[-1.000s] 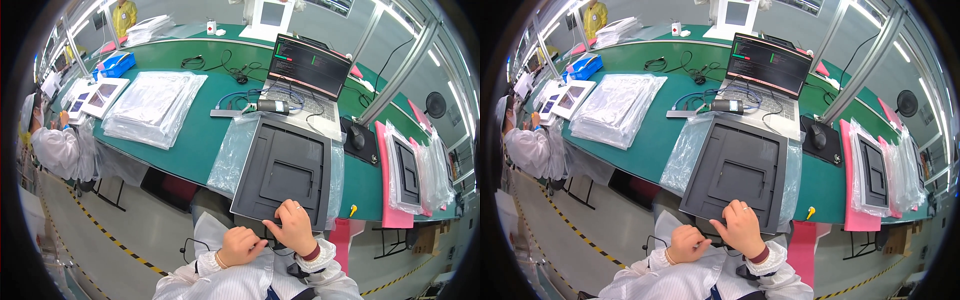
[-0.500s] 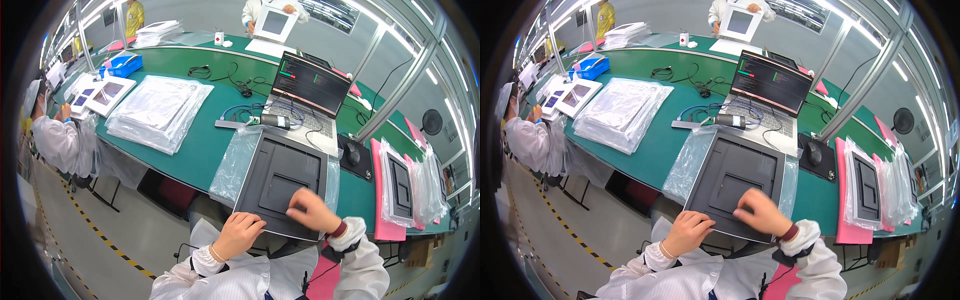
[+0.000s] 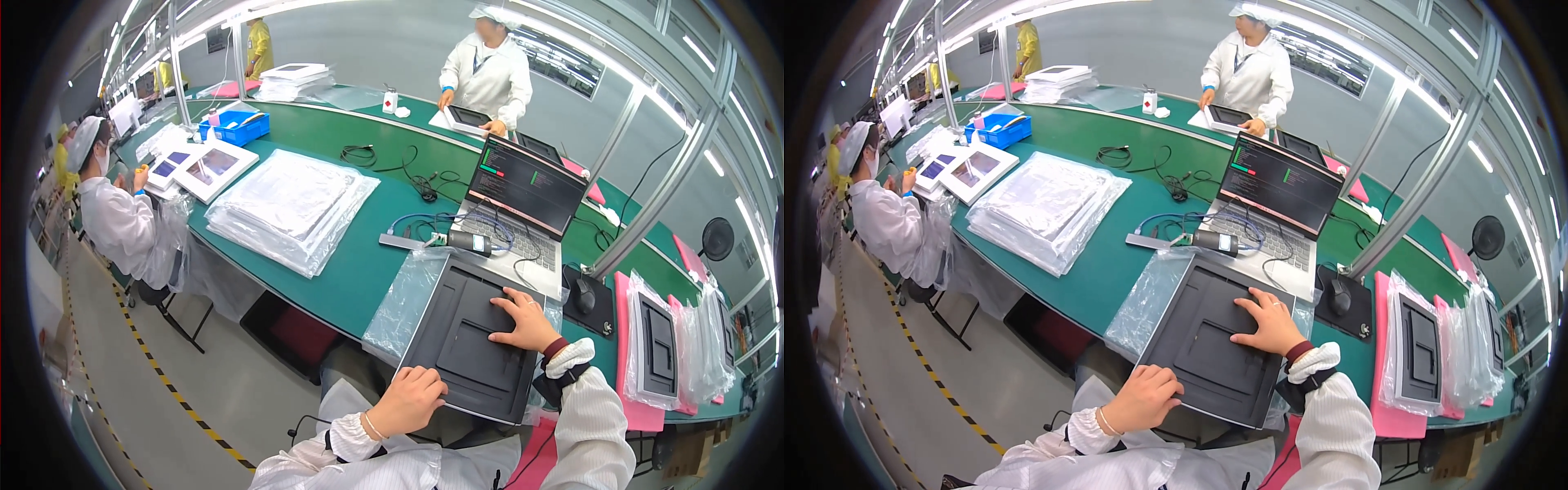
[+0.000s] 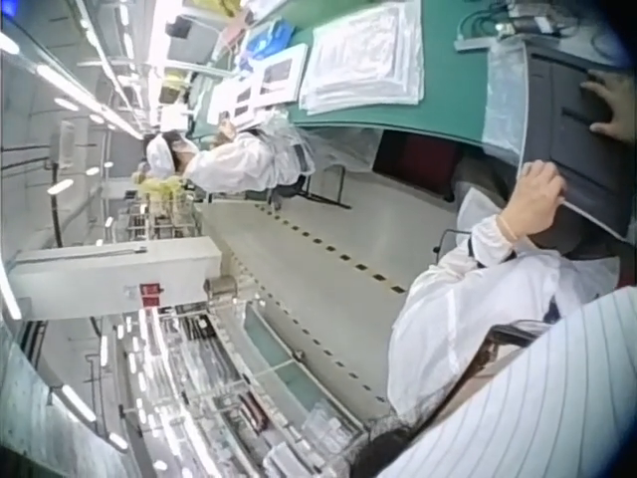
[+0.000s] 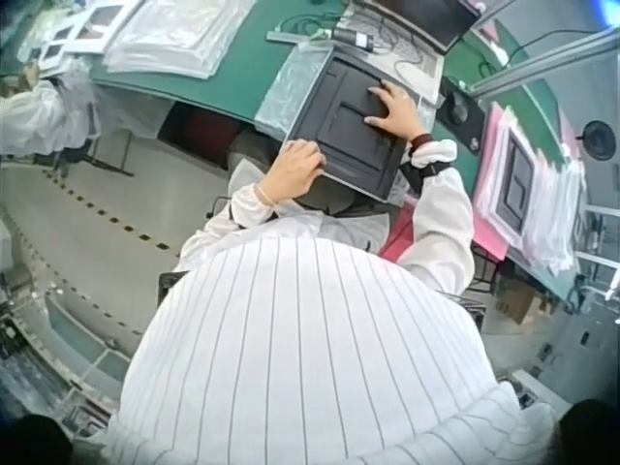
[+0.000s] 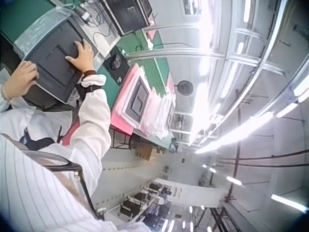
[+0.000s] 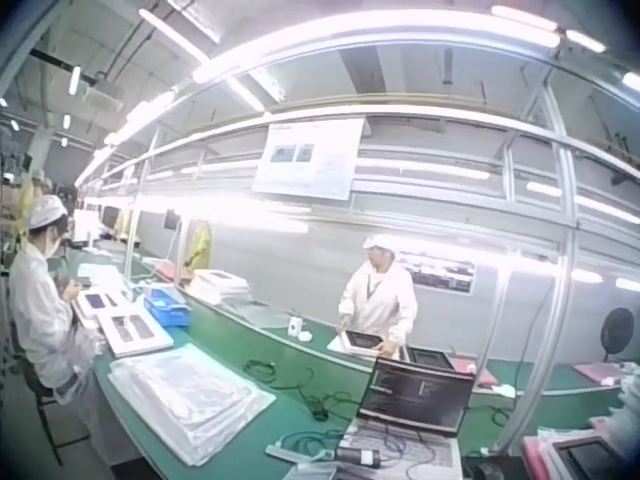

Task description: The recorder is placing plastic covers onto electronic components and then placing them into individual protective bags on an assembly line.

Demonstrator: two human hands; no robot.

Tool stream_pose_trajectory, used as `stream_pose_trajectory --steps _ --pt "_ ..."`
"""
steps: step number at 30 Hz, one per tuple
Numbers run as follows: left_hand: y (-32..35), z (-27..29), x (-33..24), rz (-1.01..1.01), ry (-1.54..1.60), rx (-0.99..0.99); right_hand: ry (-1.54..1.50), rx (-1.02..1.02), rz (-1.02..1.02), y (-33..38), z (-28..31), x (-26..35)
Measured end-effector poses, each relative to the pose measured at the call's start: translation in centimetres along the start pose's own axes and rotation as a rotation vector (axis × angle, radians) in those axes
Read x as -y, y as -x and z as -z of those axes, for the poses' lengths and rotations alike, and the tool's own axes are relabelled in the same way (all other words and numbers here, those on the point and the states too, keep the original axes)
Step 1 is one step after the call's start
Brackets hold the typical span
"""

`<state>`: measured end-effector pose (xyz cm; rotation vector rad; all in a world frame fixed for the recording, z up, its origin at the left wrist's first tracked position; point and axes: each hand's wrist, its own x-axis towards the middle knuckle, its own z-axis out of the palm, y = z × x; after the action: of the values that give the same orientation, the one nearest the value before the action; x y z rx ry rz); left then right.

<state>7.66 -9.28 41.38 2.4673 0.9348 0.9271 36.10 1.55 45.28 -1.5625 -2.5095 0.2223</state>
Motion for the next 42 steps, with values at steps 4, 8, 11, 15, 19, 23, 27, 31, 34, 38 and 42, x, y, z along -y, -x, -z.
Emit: stream_pose_trajectory --steps 4,8,11,15,19,23,27,31,34,38,42 --pt "0.0 0.1 -0.2 0.000 -0.004 0.004 -0.025 -0.021 -0.005 -0.3 -0.3 -0.2" --pt "-0.1 -0.1 0.0 -0.002 -0.013 -0.012 -0.070 -0.059 -0.019 -0.8 -0.6 -0.4" --pt "-0.1 -0.1 0.1 -0.002 -0.007 -0.023 -0.135 -0.081 0.005 -1.1 -0.8 -0.7" --pt "-0.3 -0.1 0.0 -0.003 -0.003 -0.032 -0.118 -0.097 0.020 -1.1 -0.6 -0.7" --pt "-0.2 -0.2 0.2 0.001 -0.025 -0.042 -0.105 -0.068 0.023 -1.3 -0.8 -0.9" --pt "-0.2 0.0 -0.1 0.005 -0.053 -0.058 -0.108 -0.058 0.021 -1.4 -0.7 -0.9" --pt "-0.2 0.0 -0.1 0.005 -0.073 -0.063 -0.107 -0.066 0.020 -1.3 -0.6 -0.7" --pt "-0.3 0.0 -0.3 0.018 -0.081 -0.073 -0.117 -0.080 0.028 -1.4 -0.5 -0.6" --pt "-0.3 0.1 -0.3 0.039 -0.075 -0.087 -0.119 -0.087 0.023 -1.4 -0.5 -0.5" --pt "-0.4 0.1 -0.3 0.051 -0.043 -0.103 -0.126 -0.079 0.022 -1.5 -0.1 -0.5" --pt "-0.3 -0.1 -0.5 0.046 -0.049 -0.104 -0.115 -0.048 0.011 -1.4 0.0 -0.5"
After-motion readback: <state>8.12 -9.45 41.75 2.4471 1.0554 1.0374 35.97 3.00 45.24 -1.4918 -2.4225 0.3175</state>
